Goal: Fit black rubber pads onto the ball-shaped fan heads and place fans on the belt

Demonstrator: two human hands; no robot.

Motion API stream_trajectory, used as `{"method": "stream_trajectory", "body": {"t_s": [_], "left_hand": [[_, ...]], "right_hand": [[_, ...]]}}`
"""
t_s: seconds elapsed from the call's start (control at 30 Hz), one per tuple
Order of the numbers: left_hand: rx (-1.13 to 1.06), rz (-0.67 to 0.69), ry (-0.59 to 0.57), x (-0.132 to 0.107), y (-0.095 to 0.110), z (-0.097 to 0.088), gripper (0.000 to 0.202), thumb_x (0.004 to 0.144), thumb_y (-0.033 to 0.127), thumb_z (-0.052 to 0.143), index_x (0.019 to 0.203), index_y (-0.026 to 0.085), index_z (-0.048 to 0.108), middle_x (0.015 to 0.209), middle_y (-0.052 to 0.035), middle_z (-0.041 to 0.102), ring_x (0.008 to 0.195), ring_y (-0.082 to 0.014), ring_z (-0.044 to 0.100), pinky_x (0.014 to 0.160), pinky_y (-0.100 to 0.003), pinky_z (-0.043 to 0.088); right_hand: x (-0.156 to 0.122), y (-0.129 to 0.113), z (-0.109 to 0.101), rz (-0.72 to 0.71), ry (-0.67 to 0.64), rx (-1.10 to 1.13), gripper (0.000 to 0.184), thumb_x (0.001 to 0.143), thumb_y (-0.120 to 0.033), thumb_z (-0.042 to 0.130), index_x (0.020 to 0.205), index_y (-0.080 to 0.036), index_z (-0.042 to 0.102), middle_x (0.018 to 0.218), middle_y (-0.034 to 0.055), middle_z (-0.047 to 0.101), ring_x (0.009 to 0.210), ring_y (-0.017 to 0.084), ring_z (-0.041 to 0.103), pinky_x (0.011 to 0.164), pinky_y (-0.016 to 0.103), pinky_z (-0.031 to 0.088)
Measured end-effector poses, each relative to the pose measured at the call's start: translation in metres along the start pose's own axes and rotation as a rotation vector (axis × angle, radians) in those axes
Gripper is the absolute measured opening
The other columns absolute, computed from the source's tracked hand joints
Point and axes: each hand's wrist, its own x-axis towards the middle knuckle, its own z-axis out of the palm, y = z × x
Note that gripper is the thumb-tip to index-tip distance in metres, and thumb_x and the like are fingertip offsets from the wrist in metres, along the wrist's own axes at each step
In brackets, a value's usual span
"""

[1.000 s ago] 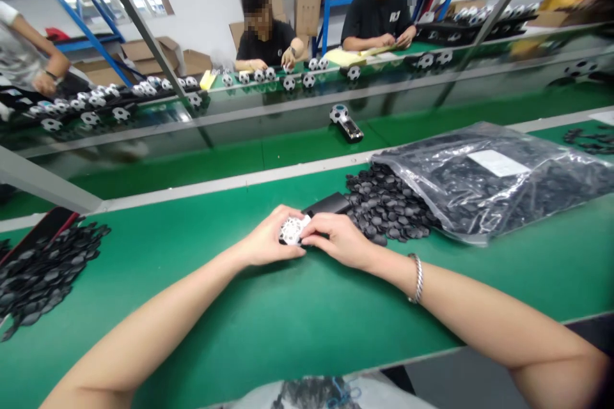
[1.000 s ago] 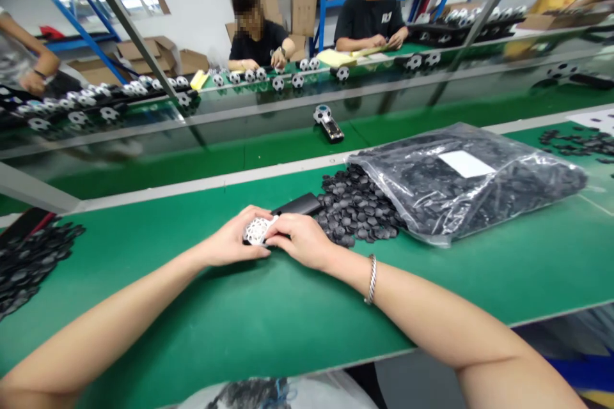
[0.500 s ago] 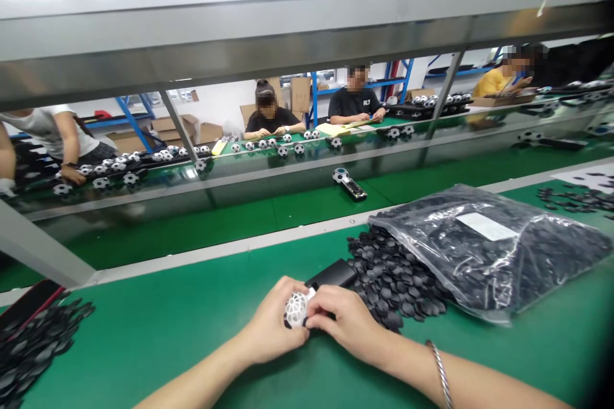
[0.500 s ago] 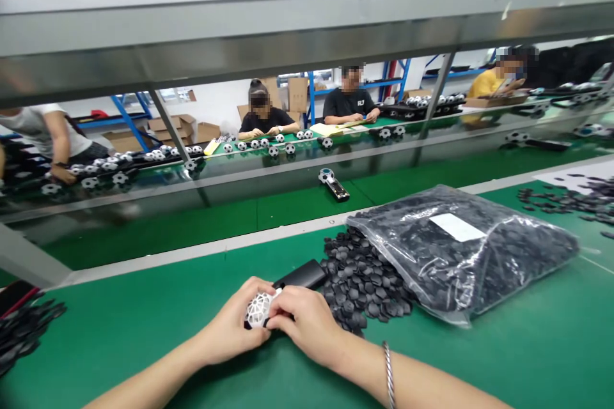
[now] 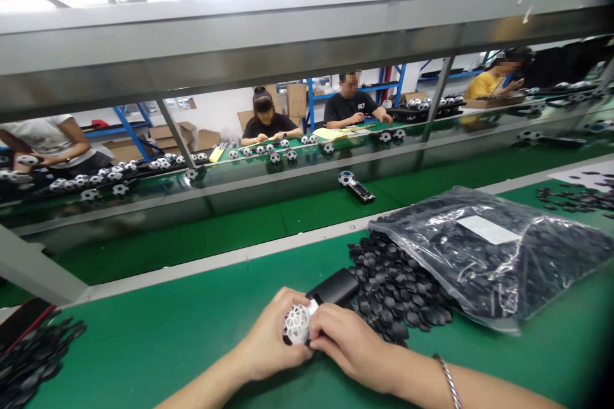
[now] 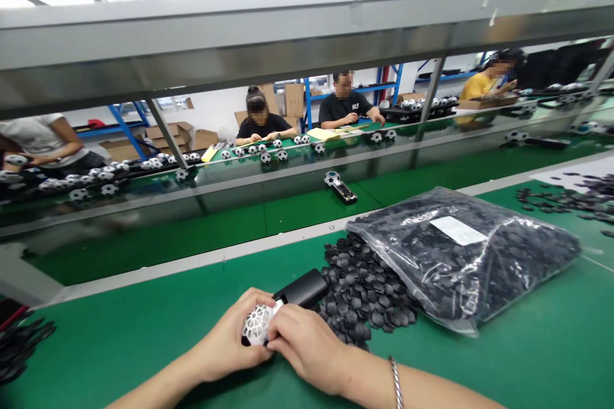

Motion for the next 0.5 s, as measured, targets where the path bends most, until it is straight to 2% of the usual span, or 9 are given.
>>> {"method": "stream_trajectory", "body": {"t_s": [0.13, 0.3, 0.5], "left_hand": [[-0.011, -0.026, -0.011, -0.001, 0.0035, -0.0012, 0.053, 0.055, 0.011, 0.066, 0.104, 0.022, 0.049, 0.107, -0.0033, 0.048, 0.1, -0.0194, 0.049, 0.089, -0.031, 0.039], [0.013, -0.032, -0.007, -0.001, 0.0072, -0.0022, 0.051, 0.057, 0.011, 0.063, 0.105, 0.022, 0.048, 0.107, -0.0032, 0.048, 0.1, -0.0193, 0.049, 0.089, -0.031, 0.039], [0.044, 0.0, -0.005, 0.0005, 0.0026, -0.0023, 0.049, 0.06, 0.013, 0.063, 0.106, 0.022, 0.048, 0.107, -0.0038, 0.049, 0.099, -0.0193, 0.05, 0.088, -0.031, 0.041]], "right_hand": [[-0.0017, 0.0031, -0.0031, -0.025, -0.014, -0.021, 0.022, 0.092, -0.016, 0.038, 0.104, -0.021, 0.055, 0.092, 0.0055, 0.053, 0.083, 0.016, 0.049, 0.072, 0.025, 0.041], [-0.0015, 0.0039, -0.0067, 0.017, 0.002, -0.009, 0.018, 0.092, -0.017, 0.038, 0.097, -0.018, 0.055, 0.091, 0.0052, 0.055, 0.082, 0.015, 0.051, 0.073, 0.023, 0.042], [0.0006, 0.0012, -0.0071, 0.01, -0.015, -0.078, 0.013, 0.09, -0.02, 0.044, 0.089, -0.018, 0.057, 0.083, 0.004, 0.057, 0.074, 0.015, 0.052, 0.067, 0.024, 0.043]]}}
